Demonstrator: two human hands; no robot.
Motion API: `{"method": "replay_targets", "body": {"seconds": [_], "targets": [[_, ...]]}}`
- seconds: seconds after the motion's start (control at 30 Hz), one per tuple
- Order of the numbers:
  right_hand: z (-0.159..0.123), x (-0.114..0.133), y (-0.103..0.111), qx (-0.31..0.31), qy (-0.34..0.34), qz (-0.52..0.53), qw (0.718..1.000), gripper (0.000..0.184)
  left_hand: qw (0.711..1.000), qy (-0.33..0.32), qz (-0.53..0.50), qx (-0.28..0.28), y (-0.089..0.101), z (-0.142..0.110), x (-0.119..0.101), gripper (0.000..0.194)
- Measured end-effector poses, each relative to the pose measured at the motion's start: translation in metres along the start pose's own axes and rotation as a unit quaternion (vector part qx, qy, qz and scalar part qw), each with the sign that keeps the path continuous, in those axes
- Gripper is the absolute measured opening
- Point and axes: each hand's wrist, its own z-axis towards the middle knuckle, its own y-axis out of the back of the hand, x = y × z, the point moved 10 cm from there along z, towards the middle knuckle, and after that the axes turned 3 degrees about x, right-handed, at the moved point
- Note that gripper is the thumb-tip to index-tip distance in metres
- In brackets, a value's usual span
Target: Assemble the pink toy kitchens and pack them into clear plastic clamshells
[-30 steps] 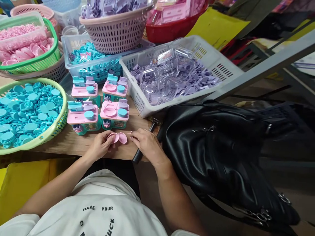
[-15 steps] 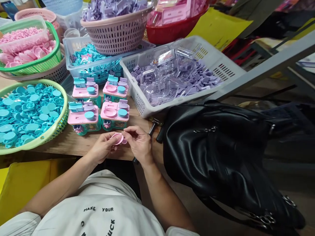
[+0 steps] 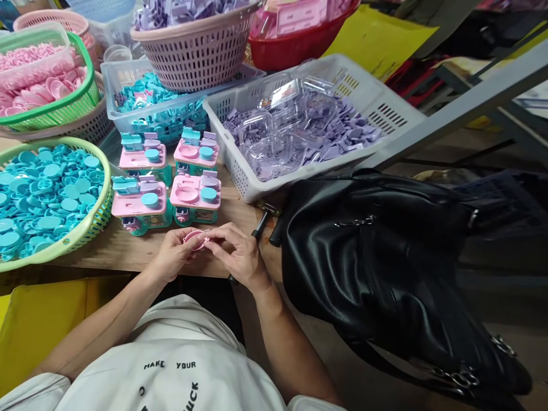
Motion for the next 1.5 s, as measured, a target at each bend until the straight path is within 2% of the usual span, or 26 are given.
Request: {"method": "replay_targets", "body": {"seconds": [0.13,0.27,0.33,0.4,0.47,0.57,0.7,0.93,1.17,1.37,1.5], "targets": [[0.002,0.01,0.006,0.006,0.048,-0.093,0.994,0.011,1.0,-0.019,0.017,0.014,0.0,0.001,-0.002,0.051],[0.003,0.02,0.013,-0.064,0.066,-0.109,0.99,0.006,0.995,-0.043,0.074,0.053,-0.007,0.001,-0.003,0.042],[0.005,0.023,0.005,-0.056,0.072,-0.096,0.991,0.005,0.992,-0.075,0.092,0.031,-0.003,0.002,-0.007,0.041],[0.007,0.023,-0.006,-0.032,0.063,-0.09,0.993,0.007,0.991,-0.103,0.081,-0.021,0.007,0.002,-0.011,0.042],[0.007,0.02,-0.009,-0.034,0.043,-0.098,0.994,0.008,0.991,-0.101,0.06,-0.056,0.016,0.002,-0.009,0.037],[0.003,0.027,-0.003,-0.079,0.049,-0.128,0.987,0.005,0.992,-0.1,0.064,-0.044,0.017,0.001,-0.008,0.031],[-0.001,0.05,-0.006,-0.099,0.116,-0.157,0.976,0.01,0.976,-0.156,0.15,-0.034,0.014,-0.008,-0.02,0.03],[-0.003,0.05,-0.02,-0.088,0.114,-0.188,0.971,0.01,0.925,-0.204,0.313,-0.068,0.011,-0.022,-0.034,0.025],[-0.007,0.049,-0.022,-0.092,0.107,-0.191,0.971,0.012,0.837,-0.209,0.499,-0.081,0.005,-0.025,-0.038,0.022],[-0.009,0.056,-0.027,-0.095,0.111,-0.244,0.959,0.009,0.771,-0.219,0.593,-0.075,-0.003,-0.027,-0.039,0.021],[-0.01,0.057,-0.034,-0.105,0.095,-0.286,0.948,0.006,0.73,-0.2,0.65,-0.066,-0.007,-0.026,-0.036,0.018]]}}
